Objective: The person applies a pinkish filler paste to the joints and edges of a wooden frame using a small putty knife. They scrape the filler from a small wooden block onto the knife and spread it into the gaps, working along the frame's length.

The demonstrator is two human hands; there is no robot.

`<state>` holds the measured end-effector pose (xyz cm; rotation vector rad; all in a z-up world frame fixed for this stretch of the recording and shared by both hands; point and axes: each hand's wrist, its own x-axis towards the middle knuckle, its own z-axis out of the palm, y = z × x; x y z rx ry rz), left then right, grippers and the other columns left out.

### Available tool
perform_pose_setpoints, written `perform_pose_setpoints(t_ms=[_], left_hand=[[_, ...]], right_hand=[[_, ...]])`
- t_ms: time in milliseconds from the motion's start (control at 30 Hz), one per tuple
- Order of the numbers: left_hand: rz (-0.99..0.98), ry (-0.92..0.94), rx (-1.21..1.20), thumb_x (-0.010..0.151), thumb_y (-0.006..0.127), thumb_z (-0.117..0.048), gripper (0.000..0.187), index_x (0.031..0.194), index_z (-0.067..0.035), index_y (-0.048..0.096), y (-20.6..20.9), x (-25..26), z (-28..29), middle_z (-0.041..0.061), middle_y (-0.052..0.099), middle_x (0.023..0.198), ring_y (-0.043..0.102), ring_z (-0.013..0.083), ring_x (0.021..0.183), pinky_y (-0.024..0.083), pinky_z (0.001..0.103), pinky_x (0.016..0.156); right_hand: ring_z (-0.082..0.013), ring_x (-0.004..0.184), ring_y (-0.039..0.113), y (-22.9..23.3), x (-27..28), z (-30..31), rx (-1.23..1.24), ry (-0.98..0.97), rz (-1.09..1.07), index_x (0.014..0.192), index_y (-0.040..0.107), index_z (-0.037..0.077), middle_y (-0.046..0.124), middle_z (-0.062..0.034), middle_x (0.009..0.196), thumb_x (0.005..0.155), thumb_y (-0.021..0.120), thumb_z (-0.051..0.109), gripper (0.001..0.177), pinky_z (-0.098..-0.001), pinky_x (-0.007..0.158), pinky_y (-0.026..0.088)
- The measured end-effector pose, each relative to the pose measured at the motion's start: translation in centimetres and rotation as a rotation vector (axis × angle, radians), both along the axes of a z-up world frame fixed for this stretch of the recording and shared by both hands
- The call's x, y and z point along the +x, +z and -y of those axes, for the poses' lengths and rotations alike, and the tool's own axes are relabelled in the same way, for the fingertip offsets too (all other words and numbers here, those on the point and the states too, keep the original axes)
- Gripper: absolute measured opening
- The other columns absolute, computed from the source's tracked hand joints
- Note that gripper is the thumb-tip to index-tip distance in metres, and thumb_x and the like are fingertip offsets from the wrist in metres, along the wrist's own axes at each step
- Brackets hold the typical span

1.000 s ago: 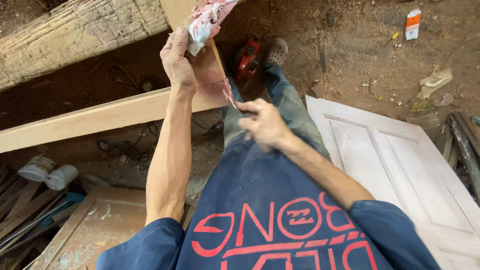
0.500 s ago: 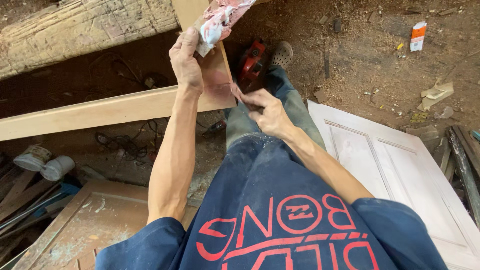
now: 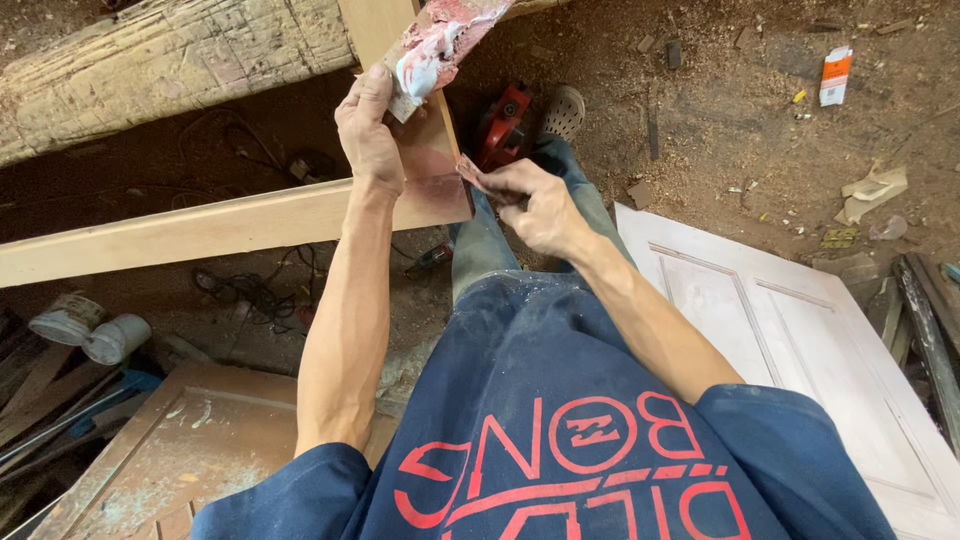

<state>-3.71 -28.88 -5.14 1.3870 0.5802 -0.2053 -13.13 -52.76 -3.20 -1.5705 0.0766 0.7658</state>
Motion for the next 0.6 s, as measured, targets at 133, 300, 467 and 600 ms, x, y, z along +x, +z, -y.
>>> perform_pose_setpoints(t_ms=[133,300,467,600], left_hand=[[-0.022,-0.001,-0.021,0.103,0.065,-0.031,0.033,0.108,0.000,0.073,0.7,0.3,0.4,0.009,0.076,0.097,0.071,0.0149,0.082,0.061,0.032,0.078],[0.096,-0.051,-0.056,0.099,0.053,-0.030,0.037,0.115,-0.002,0.072,3.2,0.9,1.9,0.008,0.076,0.105,0.073,0.0153,0.097,0.057,0.026,0.091],[0.022,0.179,-0.053,0.109,0.059,-0.026,0.034,0.110,0.007,0.069,-0.9,2.0,1.0,0.008,0.070,0.095,0.062,0.0153,0.079,0.052,0.029,0.072],[0.109,0.174,-0.141,0.108,0.058,-0.024,0.032,0.104,0.006,0.067,-2.5,5.3,0.8,0.009,0.072,0.090,0.067,0.0179,0.076,0.055,0.031,0.071]], right_hand=[[-0.0228,0.100,0.069,-0.9,-2.8,1.3,0.050,0.092,0.017,0.112,0.077,0.005,0.070,-0.0100,0.108,0.075,0.054,-0.010,0.046,-0.0341,0.091,0.058],[-0.0263,0.101,0.071,-0.8,-3.5,1.8,-0.047,-0.021,0.106,0.110,0.075,0.003,0.073,-0.0145,0.107,0.074,0.061,-0.006,0.040,-0.0365,0.091,0.058],[-0.0272,0.087,0.070,0.5,1.0,3.5,0.037,0.399,0.113,0.109,0.078,0.003,0.075,-0.0158,0.094,0.063,0.068,-0.006,0.048,-0.0363,0.080,0.057],[-0.0212,0.072,0.066,5.0,7.7,6.4,0.264,-0.177,-0.352,0.116,0.070,-0.005,0.070,-0.0146,0.088,0.077,0.064,-0.006,0.040,-0.0357,0.063,0.056]])
